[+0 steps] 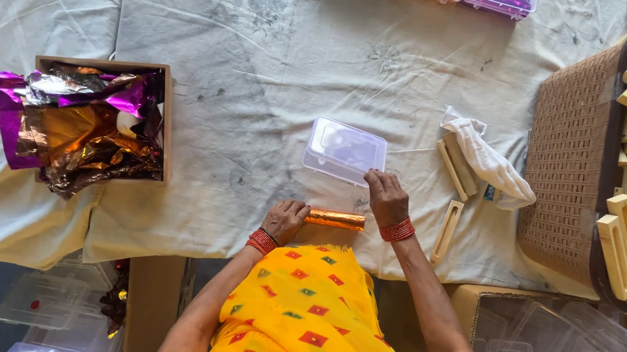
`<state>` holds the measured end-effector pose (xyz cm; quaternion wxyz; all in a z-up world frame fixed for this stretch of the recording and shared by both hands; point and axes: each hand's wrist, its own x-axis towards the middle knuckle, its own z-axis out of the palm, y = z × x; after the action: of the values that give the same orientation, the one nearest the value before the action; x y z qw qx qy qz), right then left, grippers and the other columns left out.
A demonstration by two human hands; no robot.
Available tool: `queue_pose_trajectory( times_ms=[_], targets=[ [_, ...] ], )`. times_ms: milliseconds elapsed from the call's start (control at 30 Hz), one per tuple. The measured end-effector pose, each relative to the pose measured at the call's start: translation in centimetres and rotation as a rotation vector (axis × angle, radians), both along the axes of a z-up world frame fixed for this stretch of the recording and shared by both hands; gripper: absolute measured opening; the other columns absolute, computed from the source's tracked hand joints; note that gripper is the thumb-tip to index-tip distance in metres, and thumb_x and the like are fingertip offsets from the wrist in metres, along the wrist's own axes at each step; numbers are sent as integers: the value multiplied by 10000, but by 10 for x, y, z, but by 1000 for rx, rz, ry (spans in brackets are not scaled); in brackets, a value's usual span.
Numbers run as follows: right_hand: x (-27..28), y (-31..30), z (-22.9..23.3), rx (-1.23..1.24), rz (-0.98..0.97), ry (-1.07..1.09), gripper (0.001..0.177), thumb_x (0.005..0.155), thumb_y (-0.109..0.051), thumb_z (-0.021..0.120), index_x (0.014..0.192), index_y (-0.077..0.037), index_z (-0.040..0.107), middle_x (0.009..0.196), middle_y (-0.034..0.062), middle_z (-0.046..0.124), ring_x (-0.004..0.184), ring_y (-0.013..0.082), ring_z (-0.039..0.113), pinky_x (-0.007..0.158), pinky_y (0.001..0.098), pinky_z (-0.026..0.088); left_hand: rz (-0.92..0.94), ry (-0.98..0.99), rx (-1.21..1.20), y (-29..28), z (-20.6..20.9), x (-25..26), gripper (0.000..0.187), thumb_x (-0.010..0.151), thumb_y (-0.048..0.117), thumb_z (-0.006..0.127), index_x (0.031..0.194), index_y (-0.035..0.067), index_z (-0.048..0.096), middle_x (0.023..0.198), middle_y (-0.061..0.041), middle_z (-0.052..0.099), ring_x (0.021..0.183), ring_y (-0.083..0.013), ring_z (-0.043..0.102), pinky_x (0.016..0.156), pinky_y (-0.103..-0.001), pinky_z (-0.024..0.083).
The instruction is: The person wraps a rectangular object in gold foil, rolls it tightly using a wooden tool, and places it into a clear plastic container. They then wipe the wooden tool with a white cloth.
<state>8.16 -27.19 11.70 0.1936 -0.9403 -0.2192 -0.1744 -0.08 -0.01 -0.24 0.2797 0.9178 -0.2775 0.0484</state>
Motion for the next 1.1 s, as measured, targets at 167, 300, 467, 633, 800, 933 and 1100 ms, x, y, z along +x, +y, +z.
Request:
queue_pose_trajectory(
  times_ms=[167,300,467,633,800,933,1100],
  targets=[
    [18,7,29,18,-44,-37,164,902,-26,746,1047,-62,678,1054,82,732,966,277,708,792,373,595,-5,-11,10,-1,-3,2,259,892,128,640,1143,69,667,1114,-93,684,1037,-287,642,894,-425,525],
    [28,5,36,89,-74,-35,163,911,-21,751,1037,-71,661,1068,63,750,986,268,711,823,372,598,-45,13,32,-2,3,8,221,867,98,608,1081,54,643,1068,-108,675,1011,-300,641,887,-430,531],
    [37,1,39,145,-100,-2,181,903,-21,759,1057,-72,679,1051,55,758,985,264,712,817,372,599,-95,155,58,-5,-12,26,176,835,79,646,998,57,584,1003,-134,668,985,-349,639,850,-460,535],
    [42,-1,42,187,-135,17,162,909,-32,766,1054,-71,704,1014,51,761,956,252,714,791,361,602,-162,443,-153,-6,-14,78,393,779,155,828,1020,60,532,861,-202,656,864,-455,627,706,-536,507],
    [43,-3,43,198,-159,14,153,914,-45,763,1055,-72,711,993,56,755,947,254,712,792,367,597,-266,431,-231,-17,8,151,433,759,149,850,1023,60,518,813,-193,662,824,-445,651,685,-525,517],
    [45,-5,43,200,-186,15,142,917,-57,766,1044,-80,707,972,65,747,930,258,709,782,372,592,-216,457,-31,-30,-9,198,396,748,167,853,1000,67,565,847,-178,681,877,-432,661,721,-532,521],
    [42,-12,39,193,-213,56,151,913,-49,752,1050,-86,703,966,72,743,923,270,702,788,389,583,-212,335,103,-50,-15,230,375,664,201,867,960,108,657,960,-155,688,943,-373,656,769,-536,487]
  ],
)
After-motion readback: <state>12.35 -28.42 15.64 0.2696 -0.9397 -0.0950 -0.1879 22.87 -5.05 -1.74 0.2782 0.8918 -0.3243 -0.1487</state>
